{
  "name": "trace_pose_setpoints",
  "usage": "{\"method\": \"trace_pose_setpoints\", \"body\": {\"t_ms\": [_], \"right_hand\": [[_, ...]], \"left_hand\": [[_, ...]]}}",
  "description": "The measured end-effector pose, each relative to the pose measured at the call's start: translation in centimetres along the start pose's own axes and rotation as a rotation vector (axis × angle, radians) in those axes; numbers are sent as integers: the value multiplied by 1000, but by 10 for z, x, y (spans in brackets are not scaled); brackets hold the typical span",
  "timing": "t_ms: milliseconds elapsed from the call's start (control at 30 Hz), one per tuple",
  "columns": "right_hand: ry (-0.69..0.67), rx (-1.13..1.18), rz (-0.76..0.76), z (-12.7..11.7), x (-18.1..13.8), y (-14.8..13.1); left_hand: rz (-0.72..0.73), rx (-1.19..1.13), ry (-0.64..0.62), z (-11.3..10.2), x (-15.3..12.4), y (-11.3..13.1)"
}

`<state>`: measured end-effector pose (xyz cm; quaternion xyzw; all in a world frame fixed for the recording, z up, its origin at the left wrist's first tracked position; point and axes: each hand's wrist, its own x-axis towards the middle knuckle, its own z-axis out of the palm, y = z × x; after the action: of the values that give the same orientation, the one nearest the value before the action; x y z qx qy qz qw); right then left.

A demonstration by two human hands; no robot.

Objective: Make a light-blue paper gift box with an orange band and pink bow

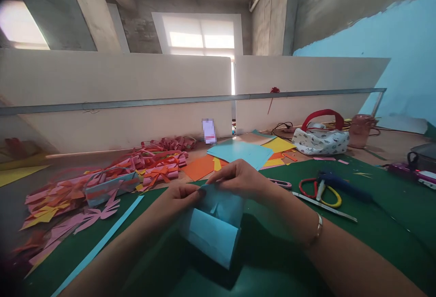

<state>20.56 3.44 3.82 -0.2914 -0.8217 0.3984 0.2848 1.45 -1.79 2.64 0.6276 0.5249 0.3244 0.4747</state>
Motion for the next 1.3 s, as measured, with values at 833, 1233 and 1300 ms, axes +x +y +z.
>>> {"method": "trace_pose_setpoints", "body": {"t_ms": [833,1233,1300], "right_hand": [[21,-210,163,6,4,0],[76,-269,115,22,1,-3],[100,-331,103,23,2,-1]], "left_hand": [[-159,-146,87,-1,4,-6],[-130,-110,100,3,6,-7],[-127,-131,79,3,7,-9]]}}
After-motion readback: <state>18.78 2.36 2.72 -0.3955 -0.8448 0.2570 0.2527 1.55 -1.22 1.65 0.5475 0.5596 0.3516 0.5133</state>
